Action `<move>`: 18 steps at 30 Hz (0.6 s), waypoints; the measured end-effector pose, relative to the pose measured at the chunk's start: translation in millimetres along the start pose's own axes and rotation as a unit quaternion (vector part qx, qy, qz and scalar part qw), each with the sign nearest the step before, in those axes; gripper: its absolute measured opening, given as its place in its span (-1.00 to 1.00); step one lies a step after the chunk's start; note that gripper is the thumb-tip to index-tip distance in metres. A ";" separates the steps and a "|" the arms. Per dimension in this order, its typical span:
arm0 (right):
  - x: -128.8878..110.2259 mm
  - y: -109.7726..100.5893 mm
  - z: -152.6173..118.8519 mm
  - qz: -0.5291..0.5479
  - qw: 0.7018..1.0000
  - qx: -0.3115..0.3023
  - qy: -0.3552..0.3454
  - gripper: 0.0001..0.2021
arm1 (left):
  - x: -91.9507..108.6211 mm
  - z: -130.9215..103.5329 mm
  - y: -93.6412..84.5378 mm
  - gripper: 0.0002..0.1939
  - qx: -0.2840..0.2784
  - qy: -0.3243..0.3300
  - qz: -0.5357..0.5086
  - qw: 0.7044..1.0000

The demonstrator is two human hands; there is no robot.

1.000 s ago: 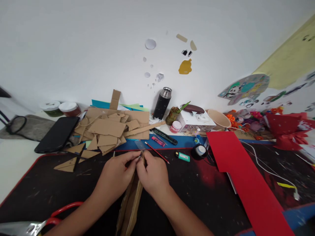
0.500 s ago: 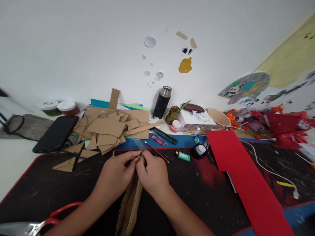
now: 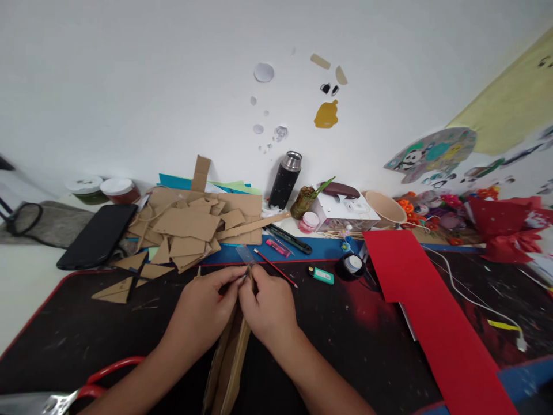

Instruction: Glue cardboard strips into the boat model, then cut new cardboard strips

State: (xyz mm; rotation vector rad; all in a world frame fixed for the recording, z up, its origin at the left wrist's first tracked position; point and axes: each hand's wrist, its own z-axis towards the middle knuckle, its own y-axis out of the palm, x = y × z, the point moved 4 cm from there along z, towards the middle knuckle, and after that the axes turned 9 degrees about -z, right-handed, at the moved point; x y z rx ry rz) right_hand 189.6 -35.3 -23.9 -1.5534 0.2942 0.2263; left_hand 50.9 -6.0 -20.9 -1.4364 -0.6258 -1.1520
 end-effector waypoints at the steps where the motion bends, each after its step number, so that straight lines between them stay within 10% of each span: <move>1: 0.0 0.3 0.2 0.001 1.000 0.000 -0.002 -0.84 | -0.3 -0.1 0.0 -0.62 0.000 -0.001 0.000 1.000; 18: 0.2 0.9 -0.3 0.000 1.000 0.005 0.000 -0.85 | 1.4 -0.2 -0.4 -0.61 0.003 -0.005 0.004 1.000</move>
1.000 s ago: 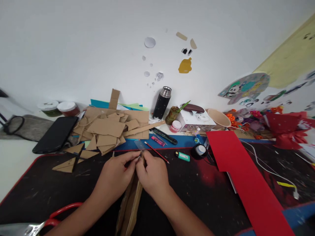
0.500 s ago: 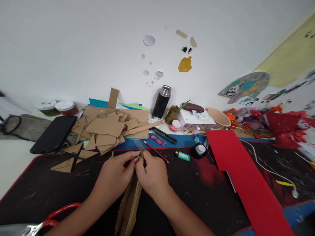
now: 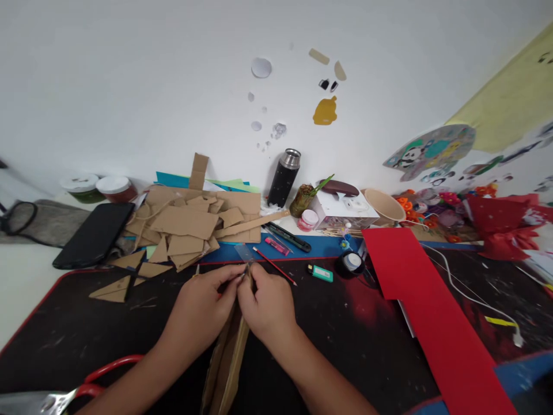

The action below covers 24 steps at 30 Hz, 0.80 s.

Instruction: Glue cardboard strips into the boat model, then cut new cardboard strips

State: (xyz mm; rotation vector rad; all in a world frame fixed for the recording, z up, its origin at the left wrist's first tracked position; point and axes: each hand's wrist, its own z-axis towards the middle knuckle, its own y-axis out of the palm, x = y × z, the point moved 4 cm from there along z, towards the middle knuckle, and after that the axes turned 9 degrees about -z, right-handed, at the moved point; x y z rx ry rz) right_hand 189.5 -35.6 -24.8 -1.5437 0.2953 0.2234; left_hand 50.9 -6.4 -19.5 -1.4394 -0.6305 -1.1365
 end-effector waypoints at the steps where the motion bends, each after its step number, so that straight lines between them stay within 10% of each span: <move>1: 0.1 -0.1 0.2 -0.001 1.000 0.001 0.000 -0.85 | 0.3 -0.1 0.0 -0.61 -0.001 0.002 0.001 1.000; 24: -0.6 -1.9 -0.2 0.008 1.000 -0.007 0.001 -0.86 | 2.4 -0.1 -0.5 -0.61 -0.008 -0.001 0.015 1.000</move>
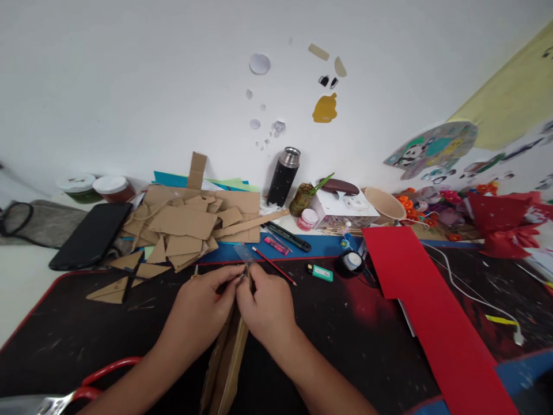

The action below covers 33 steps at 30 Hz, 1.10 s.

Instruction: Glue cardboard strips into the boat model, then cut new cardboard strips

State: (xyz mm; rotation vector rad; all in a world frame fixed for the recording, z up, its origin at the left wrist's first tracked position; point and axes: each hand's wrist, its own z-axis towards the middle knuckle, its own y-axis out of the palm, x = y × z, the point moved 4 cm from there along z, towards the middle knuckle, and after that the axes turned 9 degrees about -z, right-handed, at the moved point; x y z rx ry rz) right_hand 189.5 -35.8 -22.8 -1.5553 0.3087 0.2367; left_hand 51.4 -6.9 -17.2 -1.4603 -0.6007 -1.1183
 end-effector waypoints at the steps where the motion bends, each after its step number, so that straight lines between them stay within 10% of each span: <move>1: 0.1 0.1 -0.2 0.000 1.000 -0.002 0.002 -0.86 | 0.2 0.0 0.0 -0.61 -0.002 0.000 -0.001 1.000; 33: 0.3 -0.1 0.1 0.003 1.000 0.006 0.006 -0.88 | 0.0 -0.1 -0.3 -0.63 -0.002 0.001 -0.009 1.000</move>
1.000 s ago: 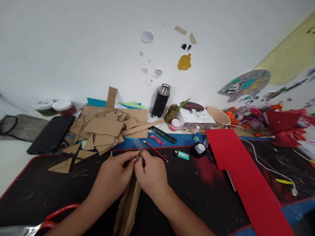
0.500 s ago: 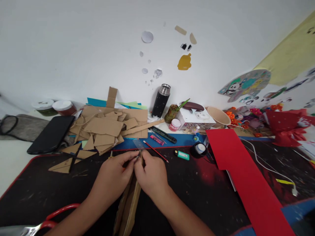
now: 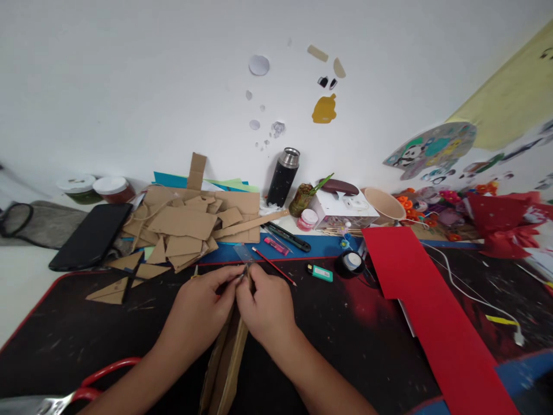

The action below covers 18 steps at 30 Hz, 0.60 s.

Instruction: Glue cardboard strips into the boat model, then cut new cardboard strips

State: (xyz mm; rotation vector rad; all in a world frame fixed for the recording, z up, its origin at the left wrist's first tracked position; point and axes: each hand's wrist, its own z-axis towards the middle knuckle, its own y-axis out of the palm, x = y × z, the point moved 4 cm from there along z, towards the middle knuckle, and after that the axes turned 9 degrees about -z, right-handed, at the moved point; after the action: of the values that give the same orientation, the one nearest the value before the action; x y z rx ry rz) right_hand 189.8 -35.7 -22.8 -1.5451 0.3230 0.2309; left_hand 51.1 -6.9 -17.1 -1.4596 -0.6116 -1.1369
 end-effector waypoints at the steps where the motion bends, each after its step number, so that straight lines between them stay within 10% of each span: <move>1: 0.0 0.1 0.1 0.000 1.000 0.003 0.000 -0.88 | 0.0 0.0 0.2 -0.63 -0.001 0.000 0.000 1.000; 18: 0.8 1.7 -0.2 0.007 1.000 0.004 0.002 -0.87 | 2.3 0.4 -0.5 -0.63 0.001 0.001 0.005 1.000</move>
State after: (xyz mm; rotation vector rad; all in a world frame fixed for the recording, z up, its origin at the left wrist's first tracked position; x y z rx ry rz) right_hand 189.9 -35.9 -24.7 -1.5351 0.3374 0.2379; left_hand 51.8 -6.9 -14.8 -1.4585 -0.6031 -1.1301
